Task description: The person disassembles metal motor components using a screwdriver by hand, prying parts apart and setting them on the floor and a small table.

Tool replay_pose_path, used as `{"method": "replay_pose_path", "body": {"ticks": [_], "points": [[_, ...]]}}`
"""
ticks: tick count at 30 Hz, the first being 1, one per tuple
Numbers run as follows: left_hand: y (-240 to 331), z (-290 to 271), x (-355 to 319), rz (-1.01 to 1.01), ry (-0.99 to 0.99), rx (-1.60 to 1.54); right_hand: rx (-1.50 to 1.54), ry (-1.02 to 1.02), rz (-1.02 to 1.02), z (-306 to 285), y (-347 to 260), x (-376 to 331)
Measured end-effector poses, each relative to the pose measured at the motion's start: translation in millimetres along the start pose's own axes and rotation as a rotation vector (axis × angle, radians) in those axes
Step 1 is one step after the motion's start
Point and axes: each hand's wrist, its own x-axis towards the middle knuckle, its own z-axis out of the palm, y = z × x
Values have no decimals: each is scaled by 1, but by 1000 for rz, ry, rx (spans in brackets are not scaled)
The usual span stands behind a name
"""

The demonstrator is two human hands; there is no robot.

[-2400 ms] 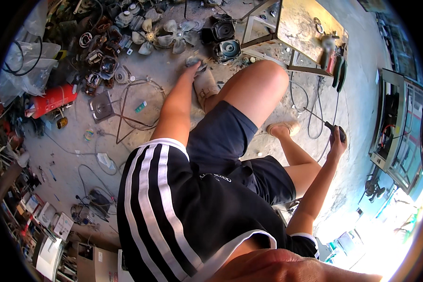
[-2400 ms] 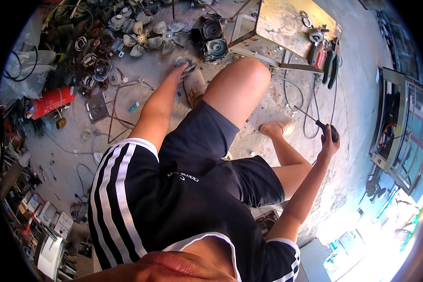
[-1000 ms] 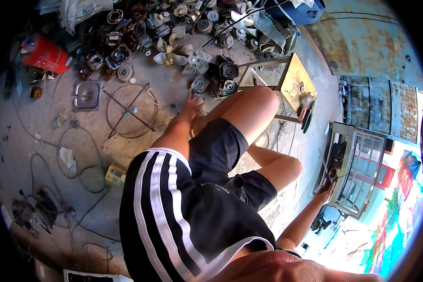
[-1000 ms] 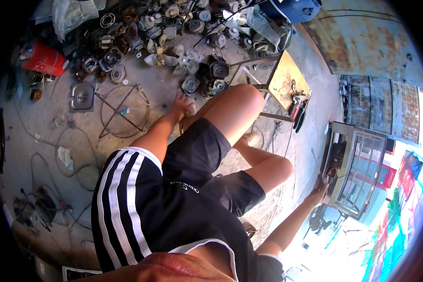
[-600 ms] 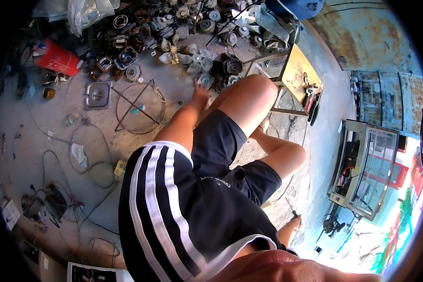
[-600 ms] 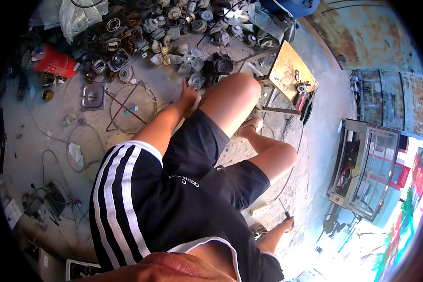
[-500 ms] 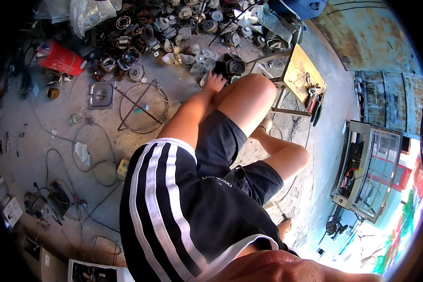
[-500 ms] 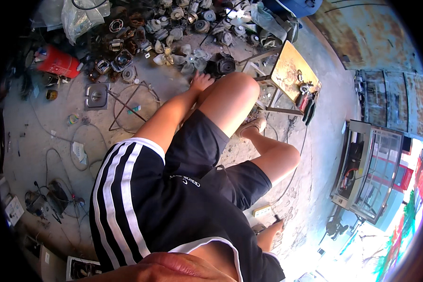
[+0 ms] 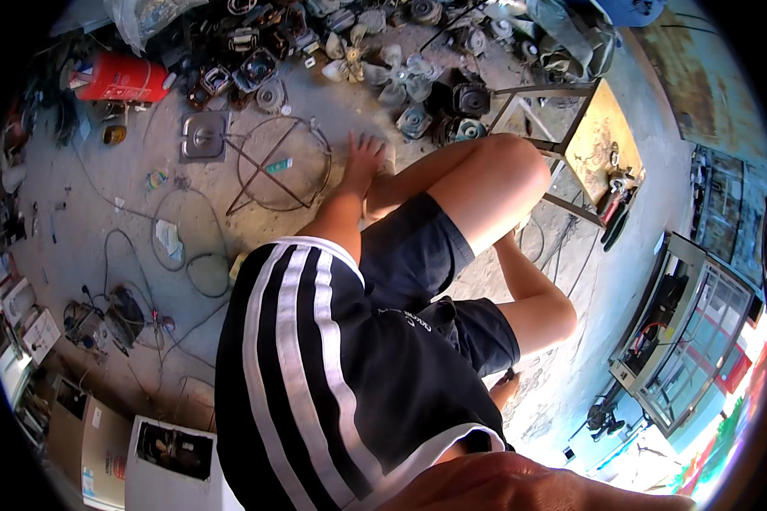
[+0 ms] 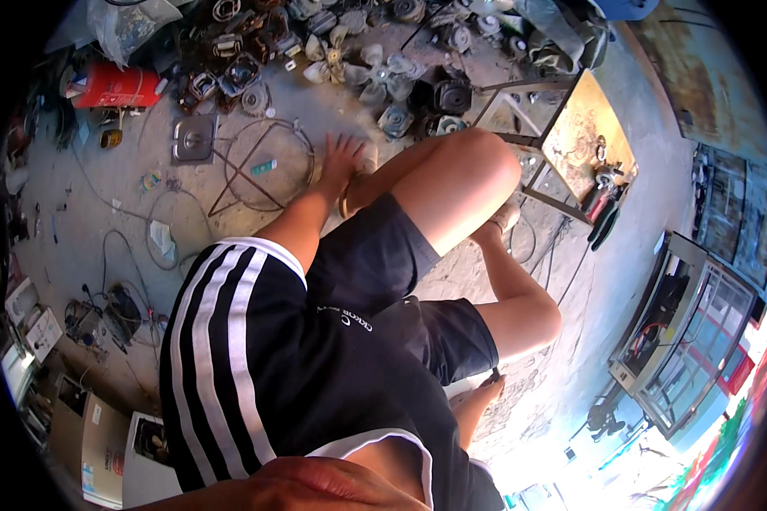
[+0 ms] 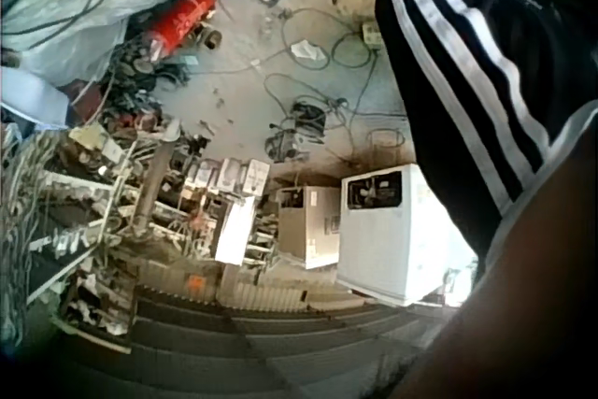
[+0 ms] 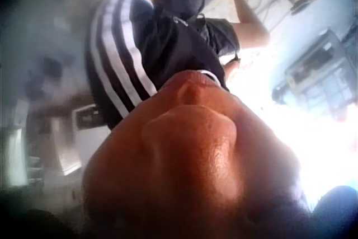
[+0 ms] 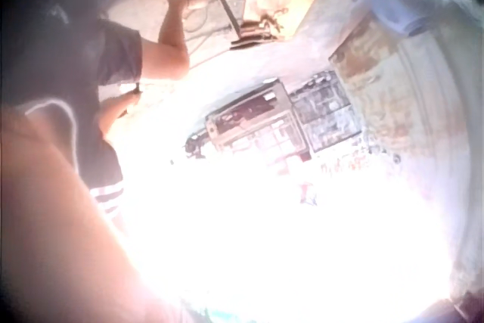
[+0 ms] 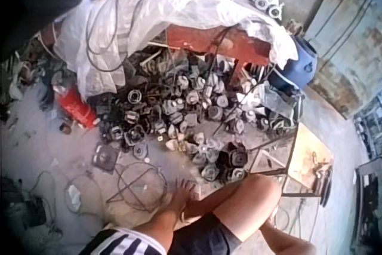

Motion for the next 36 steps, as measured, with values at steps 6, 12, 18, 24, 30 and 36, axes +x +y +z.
{"method": "replay_pose_path", "body": {"ticks": [6,12,18,24,30,36], "points": [[25,4,101,139,457,-459,-23,-62,-48,75,-56,21],[51,-110,145,155,340,-959,-19,3,2,53,-26,20],[14,-31,67,348,443,-328,-44,-10,21,55,-24,22],[12,-33,62,300,505,-202,-56,-29,50,56,-12,24],[3,-150,138,-479,478,-1572,-61,-10,78,49,-5,14],[-134,-35,131,-1055,556,-1143,-79,-36,89,61,-16,10]]}}
